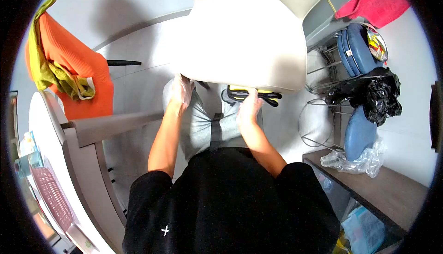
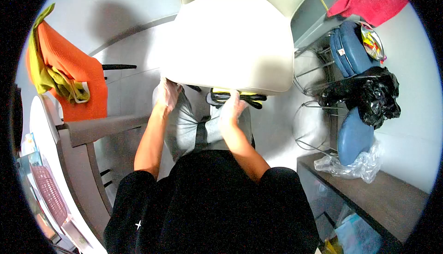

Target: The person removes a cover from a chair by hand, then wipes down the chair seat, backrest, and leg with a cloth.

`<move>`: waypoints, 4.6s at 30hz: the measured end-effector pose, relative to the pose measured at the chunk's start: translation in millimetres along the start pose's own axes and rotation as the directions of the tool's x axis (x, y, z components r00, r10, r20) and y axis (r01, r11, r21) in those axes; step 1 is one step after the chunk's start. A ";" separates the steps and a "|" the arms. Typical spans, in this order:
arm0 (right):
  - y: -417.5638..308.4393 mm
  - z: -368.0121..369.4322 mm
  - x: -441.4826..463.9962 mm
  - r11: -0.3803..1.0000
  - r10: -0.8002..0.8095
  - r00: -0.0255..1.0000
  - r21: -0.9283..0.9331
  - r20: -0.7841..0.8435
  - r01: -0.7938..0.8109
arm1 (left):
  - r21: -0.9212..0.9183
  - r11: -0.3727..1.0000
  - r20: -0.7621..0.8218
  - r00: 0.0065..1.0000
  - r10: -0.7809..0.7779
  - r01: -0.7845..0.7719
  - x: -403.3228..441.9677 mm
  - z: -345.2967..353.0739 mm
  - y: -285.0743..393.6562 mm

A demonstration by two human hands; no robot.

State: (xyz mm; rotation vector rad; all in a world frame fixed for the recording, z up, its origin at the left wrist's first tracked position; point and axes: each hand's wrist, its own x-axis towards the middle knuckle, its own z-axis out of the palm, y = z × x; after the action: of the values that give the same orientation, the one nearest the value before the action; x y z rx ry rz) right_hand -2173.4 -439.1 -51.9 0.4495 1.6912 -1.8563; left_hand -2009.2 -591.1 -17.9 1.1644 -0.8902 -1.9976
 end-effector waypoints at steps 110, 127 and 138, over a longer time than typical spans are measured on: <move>-240.9 48.8 31.4 0.815 -0.575 0.622 0.309 0.531 0.490 | 0.814 0.428 -0.067 0.667 0.742 -0.393 28.7 -27.2 238.2; -195.4 182.0 -26.0 -0.409 -0.776 -0.422 0.136 0.469 0.902 | 0.133 0.830 0.375 0.803 0.464 -0.542 -21.8 116.3 165.6; -63.6 121.2 57.8 0.438 -0.686 0.475 -0.208 0.551 0.875 | 0.303 0.714 0.389 0.766 0.512 -0.631 -57.8 143.1 202.1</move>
State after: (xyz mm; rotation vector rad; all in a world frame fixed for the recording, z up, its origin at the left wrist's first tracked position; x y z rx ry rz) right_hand -2241.1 -567.5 -20.0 -1.1025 2.1351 -1.7794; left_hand -2075.7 -624.8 225.1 0.6681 -1.6689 -1.4851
